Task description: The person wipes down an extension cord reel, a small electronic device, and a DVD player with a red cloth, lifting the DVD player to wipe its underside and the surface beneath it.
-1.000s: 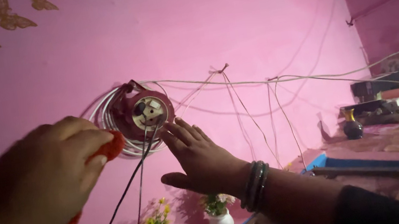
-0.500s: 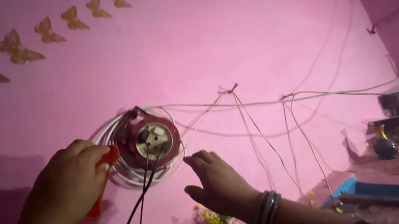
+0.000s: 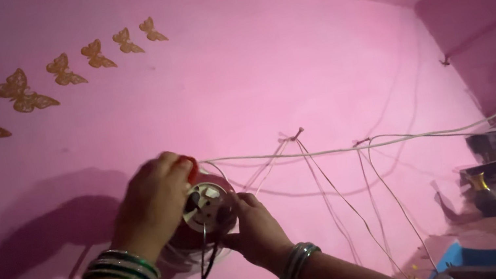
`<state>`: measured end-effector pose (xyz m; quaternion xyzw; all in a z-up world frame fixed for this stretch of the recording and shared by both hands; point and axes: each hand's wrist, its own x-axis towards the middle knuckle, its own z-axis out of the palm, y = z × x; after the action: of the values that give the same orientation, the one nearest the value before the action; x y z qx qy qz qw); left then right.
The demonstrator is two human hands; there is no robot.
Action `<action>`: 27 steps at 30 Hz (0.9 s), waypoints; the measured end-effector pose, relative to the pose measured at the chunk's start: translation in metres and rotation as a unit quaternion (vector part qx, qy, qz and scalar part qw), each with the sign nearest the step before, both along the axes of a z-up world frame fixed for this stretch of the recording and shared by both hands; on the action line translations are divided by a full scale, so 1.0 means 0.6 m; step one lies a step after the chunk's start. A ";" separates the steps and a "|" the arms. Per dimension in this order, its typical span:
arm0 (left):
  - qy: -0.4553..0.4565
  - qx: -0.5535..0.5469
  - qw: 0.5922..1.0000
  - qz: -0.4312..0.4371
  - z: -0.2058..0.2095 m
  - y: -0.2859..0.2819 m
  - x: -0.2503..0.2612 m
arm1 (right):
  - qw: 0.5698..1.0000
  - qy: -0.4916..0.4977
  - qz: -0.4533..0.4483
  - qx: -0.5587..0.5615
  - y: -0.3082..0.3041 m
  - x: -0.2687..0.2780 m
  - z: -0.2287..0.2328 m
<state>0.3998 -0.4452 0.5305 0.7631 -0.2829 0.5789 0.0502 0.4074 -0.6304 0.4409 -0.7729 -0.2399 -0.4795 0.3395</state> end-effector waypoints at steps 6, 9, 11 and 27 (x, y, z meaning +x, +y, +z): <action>-0.113 0.031 0.992 0.039 -0.032 -0.010 0.123 | 1.000 -0.012 -0.006 0.022 0.011 0.023 0.013; -0.089 -0.014 0.996 -0.009 -0.048 -0.004 0.122 | 0.999 -0.011 -0.042 0.016 0.009 0.032 0.013; 0.082 -0.173 0.974 -0.123 -0.064 -0.011 0.106 | 0.996 -0.060 -0.064 -0.003 0.008 0.041 0.009; 0.351 -0.213 0.904 -0.120 -0.106 0.014 0.049 | 0.986 -0.142 -0.084 -0.029 0.013 0.074 0.008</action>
<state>0.4291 -0.4369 0.4671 0.8484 -0.2064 0.3092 0.3769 0.4518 -0.6227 0.4457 -0.7236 -0.2340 -0.6041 0.2381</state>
